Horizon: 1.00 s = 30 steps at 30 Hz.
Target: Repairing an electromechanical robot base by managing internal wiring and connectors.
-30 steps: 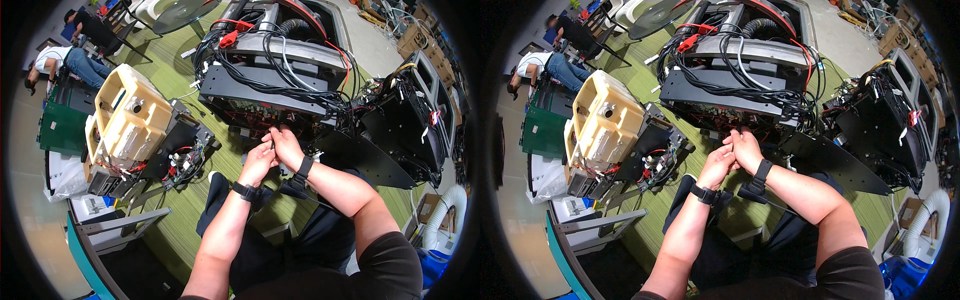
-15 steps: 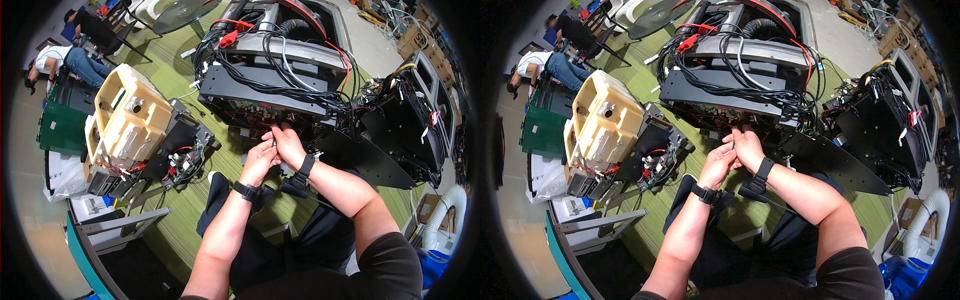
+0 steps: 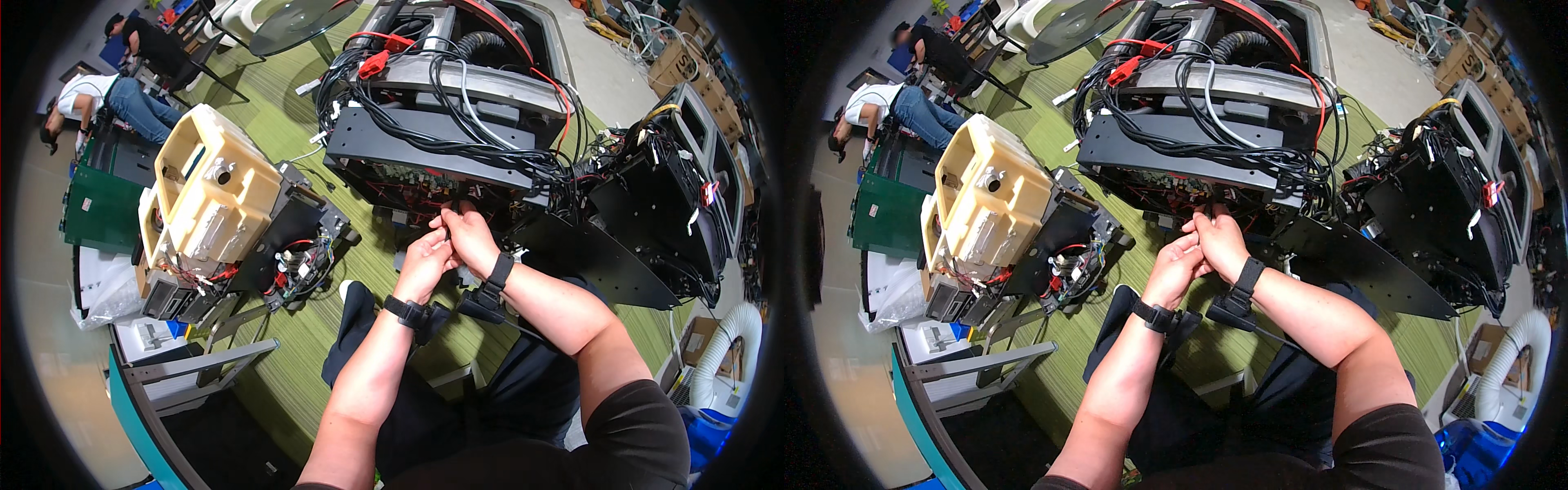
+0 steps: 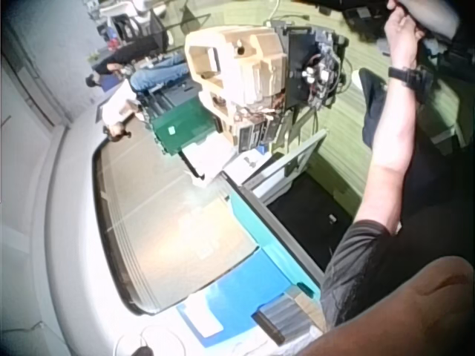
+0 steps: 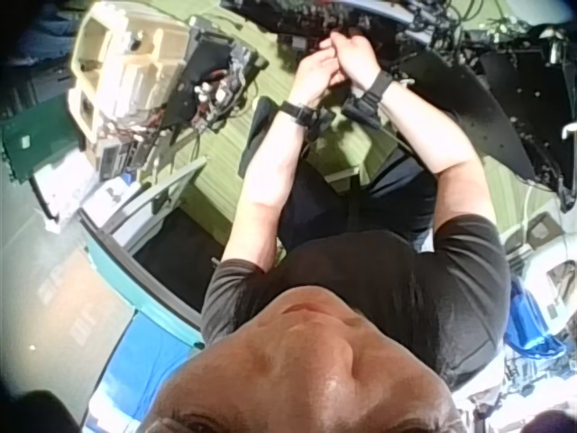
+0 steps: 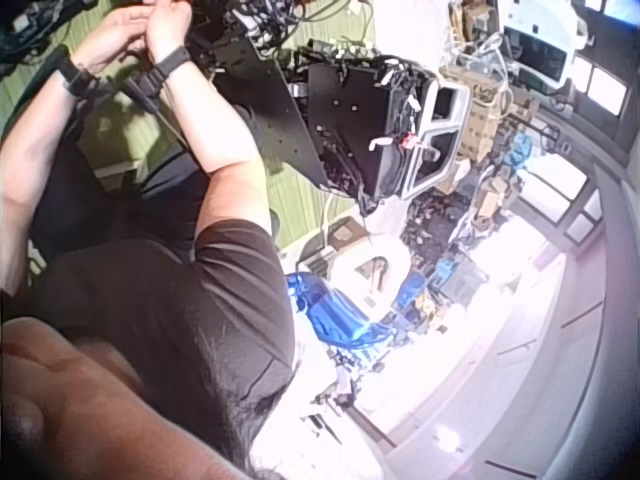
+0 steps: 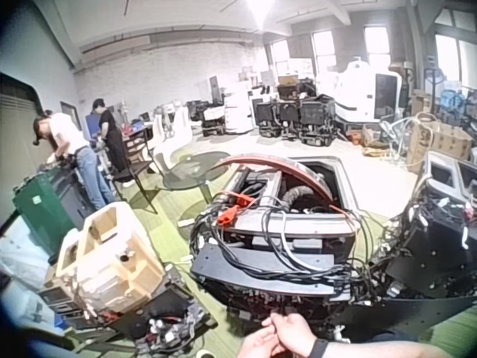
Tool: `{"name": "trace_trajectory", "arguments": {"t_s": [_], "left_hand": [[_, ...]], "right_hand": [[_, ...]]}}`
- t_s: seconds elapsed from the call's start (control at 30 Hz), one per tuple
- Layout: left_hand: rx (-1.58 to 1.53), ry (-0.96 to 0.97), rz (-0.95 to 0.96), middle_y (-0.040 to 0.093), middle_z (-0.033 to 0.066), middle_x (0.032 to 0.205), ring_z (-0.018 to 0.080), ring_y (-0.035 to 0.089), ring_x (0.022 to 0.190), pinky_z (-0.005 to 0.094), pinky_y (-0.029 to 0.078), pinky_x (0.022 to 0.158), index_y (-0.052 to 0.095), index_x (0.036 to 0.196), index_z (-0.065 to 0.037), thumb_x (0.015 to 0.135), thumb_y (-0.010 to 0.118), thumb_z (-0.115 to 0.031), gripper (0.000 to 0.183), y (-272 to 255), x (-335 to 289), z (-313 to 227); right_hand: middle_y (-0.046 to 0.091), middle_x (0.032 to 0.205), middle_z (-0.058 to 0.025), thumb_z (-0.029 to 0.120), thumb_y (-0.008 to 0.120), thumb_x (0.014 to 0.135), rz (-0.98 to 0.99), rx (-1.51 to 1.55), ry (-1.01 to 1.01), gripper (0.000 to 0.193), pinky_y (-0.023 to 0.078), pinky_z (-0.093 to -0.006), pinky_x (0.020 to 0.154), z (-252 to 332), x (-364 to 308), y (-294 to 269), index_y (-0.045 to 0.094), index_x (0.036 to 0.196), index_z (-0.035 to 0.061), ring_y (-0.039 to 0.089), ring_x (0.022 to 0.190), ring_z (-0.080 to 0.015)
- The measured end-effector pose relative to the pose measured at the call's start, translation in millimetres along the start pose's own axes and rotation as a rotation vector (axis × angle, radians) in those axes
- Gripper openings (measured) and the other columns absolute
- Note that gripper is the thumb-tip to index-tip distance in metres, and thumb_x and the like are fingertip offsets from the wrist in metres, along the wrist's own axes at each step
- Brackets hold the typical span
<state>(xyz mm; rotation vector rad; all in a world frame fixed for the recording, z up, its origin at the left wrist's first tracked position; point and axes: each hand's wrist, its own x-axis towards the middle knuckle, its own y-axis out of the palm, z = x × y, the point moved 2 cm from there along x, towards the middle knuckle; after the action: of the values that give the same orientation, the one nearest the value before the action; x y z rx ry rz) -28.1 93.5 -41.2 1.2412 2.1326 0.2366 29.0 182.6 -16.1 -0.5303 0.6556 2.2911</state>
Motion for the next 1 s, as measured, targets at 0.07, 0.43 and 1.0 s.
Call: {"name": "trace_trajectory", "arguments": {"t_s": [0.07,0.43,1.0], "left_hand": [[-0.005,0.001,-0.006,0.064,0.0041,0.093,0.0083,0.061,0.078,0.0196,0.051,0.068,0.054,0.116,-0.001,0.09,0.05,-0.004,0.027,-0.7,0.3,0.5],[0.012,-0.001,0.002,0.063,0.0051,0.099,0.0096,0.061,0.085,0.021,0.051,0.072,0.054,0.116,-0.002,0.09,0.05,-0.004,0.026,-0.6,0.6,0.4],[0.045,0.009,-0.001,0.064,0.0032,0.09,0.0065,0.06,0.073,0.0183,0.05,0.065,0.052,0.117,0.0,0.09,0.052,-0.006,0.028,-1.7,-6.9,-4.6]], "right_hand": [[0.062,0.072,-0.01,0.021,0.043,0.093,-0.029,-0.007,-0.02,0.024,0.046,-0.024,0.037,0.5,-0.9,0.8,0.05,0.092,-0.0016,0.059,0.051,-0.014],[0.062,0.087,-0.0112,0.017,0.044,0.092,-0.035,-0.035,-0.092,0.021,0.049,-0.0246,0.044,-4.7,4.9,-2.0,0.043,0.103,-0.0008,0.062,0.061,-0.0151],[0.058,0.086,-0.0069,0.017,0.043,0.094,0.011,-0.002,-0.085,0.017,0.049,-0.0241,0.05,-8.6,4.8,-0.5,0.044,0.103,0.0033,0.059,0.065,-0.0126]]}}
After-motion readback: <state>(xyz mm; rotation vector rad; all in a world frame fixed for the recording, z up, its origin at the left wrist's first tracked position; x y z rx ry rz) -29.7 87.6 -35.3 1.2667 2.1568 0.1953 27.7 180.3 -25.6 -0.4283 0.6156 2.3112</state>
